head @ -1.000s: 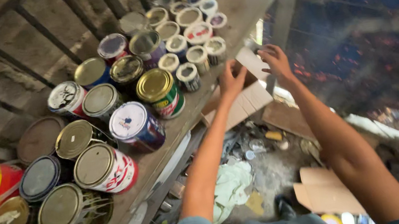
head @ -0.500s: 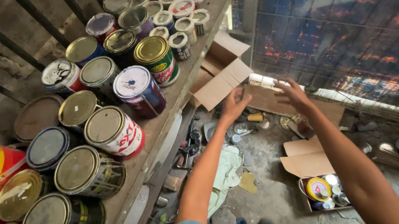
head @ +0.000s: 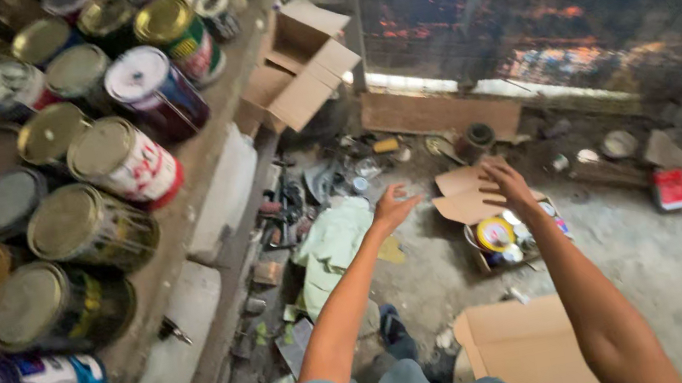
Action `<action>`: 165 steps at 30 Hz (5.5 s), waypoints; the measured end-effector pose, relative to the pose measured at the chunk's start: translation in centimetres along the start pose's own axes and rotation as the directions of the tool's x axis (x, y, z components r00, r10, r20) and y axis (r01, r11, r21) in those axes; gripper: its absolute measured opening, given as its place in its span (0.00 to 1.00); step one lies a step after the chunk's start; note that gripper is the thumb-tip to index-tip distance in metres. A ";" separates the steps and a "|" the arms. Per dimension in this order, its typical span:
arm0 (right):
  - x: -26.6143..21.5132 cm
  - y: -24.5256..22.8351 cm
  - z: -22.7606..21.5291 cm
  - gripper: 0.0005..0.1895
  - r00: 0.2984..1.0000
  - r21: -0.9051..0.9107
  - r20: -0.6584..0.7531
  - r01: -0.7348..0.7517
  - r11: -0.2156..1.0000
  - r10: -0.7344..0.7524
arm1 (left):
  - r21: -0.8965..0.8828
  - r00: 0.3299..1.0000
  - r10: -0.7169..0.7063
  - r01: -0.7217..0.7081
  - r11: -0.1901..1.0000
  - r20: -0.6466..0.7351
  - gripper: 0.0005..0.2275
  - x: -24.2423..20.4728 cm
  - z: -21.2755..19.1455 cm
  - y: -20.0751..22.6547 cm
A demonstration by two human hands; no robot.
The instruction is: The person repeatedly picks up small paint cans from a cardboard box on the floor and places them onto a metal shelf. The person handles the cans one by one, arranging them in rows on the shelf surface. The task involves moving items from a lower storage container to a higher shelf location.
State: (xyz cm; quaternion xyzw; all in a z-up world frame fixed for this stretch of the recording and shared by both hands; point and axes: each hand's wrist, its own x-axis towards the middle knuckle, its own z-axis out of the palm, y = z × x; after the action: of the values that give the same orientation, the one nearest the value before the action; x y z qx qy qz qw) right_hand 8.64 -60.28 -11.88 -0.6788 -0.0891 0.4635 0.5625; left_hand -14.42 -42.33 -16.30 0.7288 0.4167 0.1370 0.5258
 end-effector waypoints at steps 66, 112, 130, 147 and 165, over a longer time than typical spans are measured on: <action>-35.3 58.3 -36.0 0.22 0.897 -0.579 -0.138 0.270 0.769 -0.420 | 0.058 0.996 0.081 -0.083 0.995 0.036 0.42 -48.9 60.6 -23.1; -32.3 62.5 -36.2 0.41 0.906 -0.861 0.296 0.390 0.327 -0.302 | -0.402 0.426 -0.479 0.902 0.157 0.767 0.15 -43.2 66.1 -30.7; -36.8 52.1 -28.2 0.53 0.882 -0.468 0.204 0.470 0.748 -0.426 | -0.504 0.574 -0.354 0.819 0.276 0.739 0.13 -41.6 58.7 -31.7; -34.8 46.3 -15.3 0.44 0.901 -0.172 0.241 0.404 0.898 -0.360 | -0.530 0.395 -0.518 0.836 -0.139 0.759 0.41 -47.1 38.5 -20.5; -17.3 21.4 16.7 0.47 0.808 -0.189 0.400 0.535 0.823 -0.433 | -0.867 0.849 -0.316 0.481 0.130 0.423 0.35 -24.1 -0.1 -10.4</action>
State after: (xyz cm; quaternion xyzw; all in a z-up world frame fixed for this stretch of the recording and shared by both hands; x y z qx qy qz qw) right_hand -21.69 -67.53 -19.77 -0.6179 -0.4241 0.3940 0.5320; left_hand -34.12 -59.39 -19.66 0.1268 0.3871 0.1645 0.8983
